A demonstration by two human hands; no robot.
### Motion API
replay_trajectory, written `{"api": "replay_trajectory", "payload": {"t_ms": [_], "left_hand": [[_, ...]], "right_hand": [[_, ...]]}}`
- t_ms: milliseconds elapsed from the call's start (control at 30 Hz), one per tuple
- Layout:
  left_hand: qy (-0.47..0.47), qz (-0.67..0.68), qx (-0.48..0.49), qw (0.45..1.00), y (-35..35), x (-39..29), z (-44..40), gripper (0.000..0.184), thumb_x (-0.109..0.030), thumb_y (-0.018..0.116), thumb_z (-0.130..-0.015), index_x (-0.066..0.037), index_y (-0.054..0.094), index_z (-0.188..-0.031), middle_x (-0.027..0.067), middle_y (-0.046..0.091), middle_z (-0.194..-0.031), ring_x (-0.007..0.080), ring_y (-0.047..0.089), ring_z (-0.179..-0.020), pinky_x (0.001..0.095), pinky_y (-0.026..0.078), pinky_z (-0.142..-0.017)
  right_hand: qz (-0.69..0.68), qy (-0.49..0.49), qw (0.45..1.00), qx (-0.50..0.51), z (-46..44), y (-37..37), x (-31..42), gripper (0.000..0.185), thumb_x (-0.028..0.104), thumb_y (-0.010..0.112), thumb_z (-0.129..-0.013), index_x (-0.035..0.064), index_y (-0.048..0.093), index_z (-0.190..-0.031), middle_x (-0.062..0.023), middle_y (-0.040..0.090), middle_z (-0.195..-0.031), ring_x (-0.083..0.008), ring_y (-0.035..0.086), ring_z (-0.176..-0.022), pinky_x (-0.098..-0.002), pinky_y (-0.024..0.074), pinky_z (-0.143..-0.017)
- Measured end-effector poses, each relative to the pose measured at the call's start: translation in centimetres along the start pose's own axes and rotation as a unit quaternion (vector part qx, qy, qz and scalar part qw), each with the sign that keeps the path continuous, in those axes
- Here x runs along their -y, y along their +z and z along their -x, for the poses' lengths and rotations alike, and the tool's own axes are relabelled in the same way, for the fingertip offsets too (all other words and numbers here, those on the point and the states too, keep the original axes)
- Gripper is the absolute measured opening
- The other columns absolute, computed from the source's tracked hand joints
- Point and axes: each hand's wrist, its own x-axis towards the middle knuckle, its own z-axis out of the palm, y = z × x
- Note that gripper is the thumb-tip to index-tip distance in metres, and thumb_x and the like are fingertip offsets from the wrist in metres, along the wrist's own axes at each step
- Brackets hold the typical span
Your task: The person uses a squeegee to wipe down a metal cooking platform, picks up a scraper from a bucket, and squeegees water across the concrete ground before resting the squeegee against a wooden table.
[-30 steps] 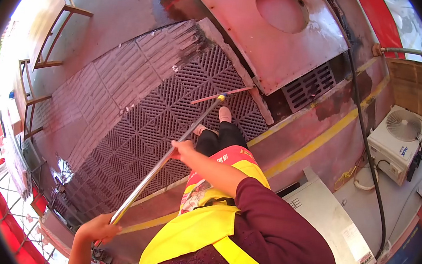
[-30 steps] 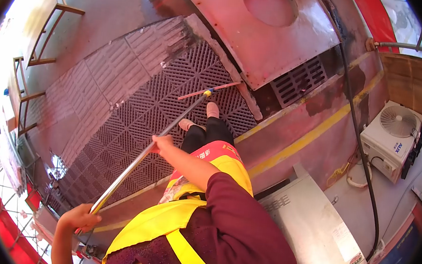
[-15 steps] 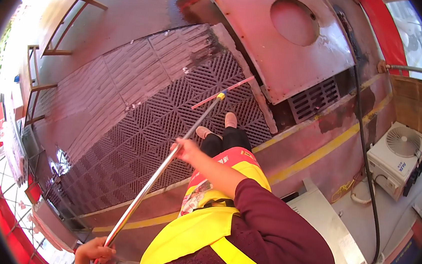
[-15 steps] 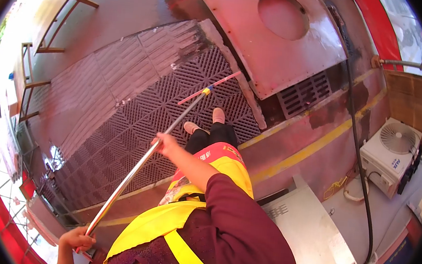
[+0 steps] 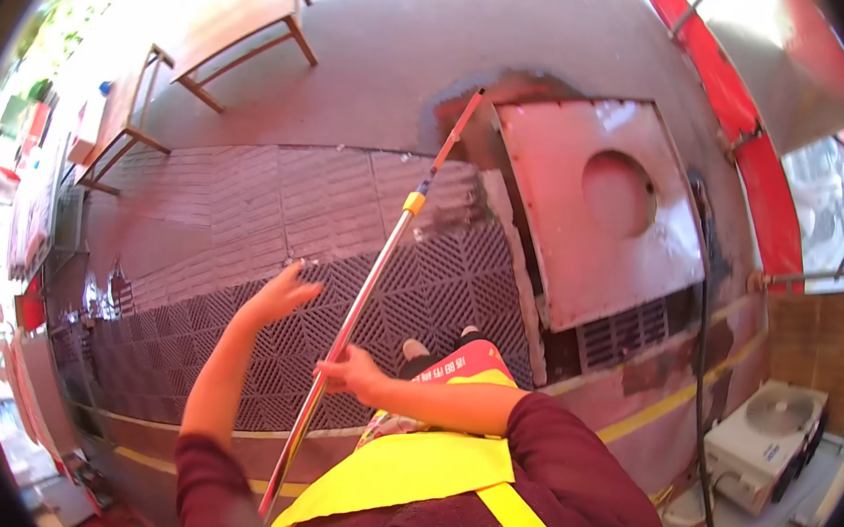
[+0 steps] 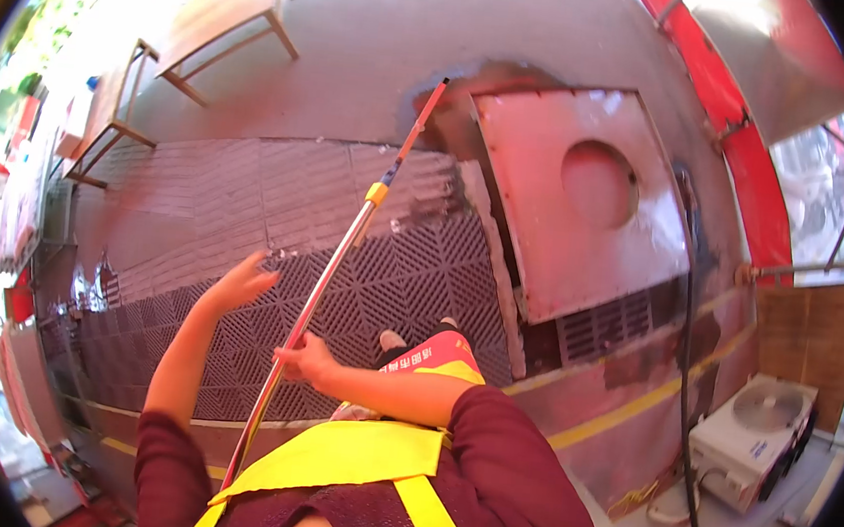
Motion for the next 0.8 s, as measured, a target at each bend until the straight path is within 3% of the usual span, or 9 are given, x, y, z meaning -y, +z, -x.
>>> {"api": "replay_trajectory", "payload": {"t_ms": [33, 167, 267, 367, 400, 500, 667, 733, 800], "left_hand": [[0.017, 0.011, -0.046, 0.999, -0.5, -1.7, -3.3, 0.083, -0.048, 0.061, -0.07, 0.004, 0.021, -0.122, 0.0261, 0.041, -0.112, 0.0294, 0.042, -0.106, 0.0329, 0.034, -0.089], [-0.019, -0.012, -0.205, 0.978, -2.7, -5.7, -12.6, 0.104, -0.052, 0.065, -0.064, 0.006, 0.01, -0.131, 0.0317, 0.04, -0.119, 0.0328, 0.044, -0.111, 0.0337, 0.034, -0.093], [-0.114, 0.077, -0.28, 0.95, -6.7, -5.2, -15.3, 0.089, -0.041, 0.069, -0.065, 0.003, 0.023, -0.127, 0.0245, 0.055, -0.096, 0.0281, 0.06, -0.081, 0.0348, 0.049, -0.071], [-0.139, 0.191, -0.325, 0.916, -11.2, -2.5, -17.5, 0.07, -0.031, 0.071, -0.065, 0.0, 0.033, -0.115, 0.0145, 0.057, -0.072, 0.0198, 0.057, -0.05, 0.0319, 0.047, -0.043], [-0.111, 0.213, -0.358, 0.902, -12.7, -1.3, -19.1, 0.055, -0.023, 0.068, -0.069, -0.004, 0.035, -0.108, 0.0081, 0.051, -0.06, 0.014, 0.048, -0.037, 0.0292, 0.039, -0.031], [-0.012, 0.347, -0.326, 0.879, -16.6, -5.5, -16.1, 0.05, -0.019, 0.064, -0.072, -0.008, 0.034, -0.111, 0.0047, 0.046, -0.057, 0.0111, 0.042, -0.035, 0.0272, 0.037, -0.03], [0.103, 0.414, -0.25, 0.869, -16.6, -11.1, -10.8, 0.047, -0.012, 0.06, -0.076, -0.014, 0.033, -0.115, 0.0004, 0.04, -0.055, 0.0078, 0.036, -0.034, 0.0231, 0.032, -0.029], [0.141, 0.39, -0.251, 0.875, -16.4, -12.8, -9.7, 0.05, -0.012, 0.062, -0.074, -0.016, 0.035, -0.116, -0.0004, 0.04, -0.055, 0.0077, 0.036, -0.034, 0.0232, 0.03, -0.029], [0.191, 0.389, -0.212, 0.876, -16.1, -14.4, -8.4, 0.053, -0.01, 0.063, -0.073, -0.018, 0.037, -0.118, -0.0016, 0.04, -0.055, 0.007, 0.037, -0.036, 0.0225, 0.03, -0.031]], "right_hand": [[0.046, 0.007, 0.999, 0.016, 0.5, 1.1, 0.2, 0.023, 0.015, 0.063, -0.077, 0.0071, 0.044, -0.088, -0.0075, 0.06, -0.081, -0.0178, 0.061, -0.074, -0.0328, 0.0513, -0.064], [0.143, -0.005, 0.988, 0.052, 1.5, 3.7, 0.8, 0.025, 0.013, 0.066, -0.074, 0.0069, 0.046, -0.087, -0.0042, 0.058, -0.074, -0.0137, 0.057, -0.062, -0.0253, 0.0467, -0.052], [0.228, 0.002, 0.97, 0.088, 1.7, 3.7, 2.0, 0.029, 0.013, 0.068, -0.072, 0.004, 0.046, -0.087, -0.0048, 0.055, -0.071, -0.0114, 0.05, -0.053, -0.0249, 0.0426, -0.047], [0.302, 0.009, 0.944, 0.135, 0.0, 3.3, 5.2, 0.031, 0.014, 0.069, -0.071, 0.0026, 0.046, -0.088, -0.0051, 0.055, -0.07, -0.0128, 0.049, -0.052, -0.0263, 0.0424, -0.046], [0.352, -0.021, 0.922, 0.158, -0.5, 3.7, 6.9, 0.031, 0.019, 0.07, -0.07, 0.0012, 0.048, -0.084, -0.0066, 0.056, -0.069, -0.0141, 0.051, -0.054, -0.0261, 0.043, -0.048], [0.605, -0.015, 0.765, 0.22, 0.2, 6.4, 17.0, 0.021, 0.017, 0.067, -0.074, 0.0033, 0.055, -0.086, -0.0039, 0.057, -0.07, -0.0102, 0.053, -0.06, -0.023, 0.0434, -0.052], [0.375, -0.203, 0.904, 0.016, -1.4, 3.7, 31.3, 0.036, 0.022, 0.062, -0.078, 0.0043, 0.046, -0.105, -0.0038, 0.054, -0.094, -0.0115, 0.051, -0.082, -0.0258, 0.0431, -0.067], [0.267, -0.29, 0.918, -0.042, -1.7, 3.7, 36.6, 0.045, 0.024, 0.06, -0.079, 0.0049, 0.041, -0.116, -0.0038, 0.052, -0.105, -0.0121, 0.05, -0.093, -0.0271, 0.0428, -0.074], [0.231, -0.362, 0.903, -0.014, -4.0, 2.4, 40.6, 0.055, 0.023, 0.058, -0.081, 0.0041, 0.032, -0.126, -0.0058, 0.047, -0.119, -0.0133, 0.046, -0.105, -0.0278, 0.0409, -0.08]]}}
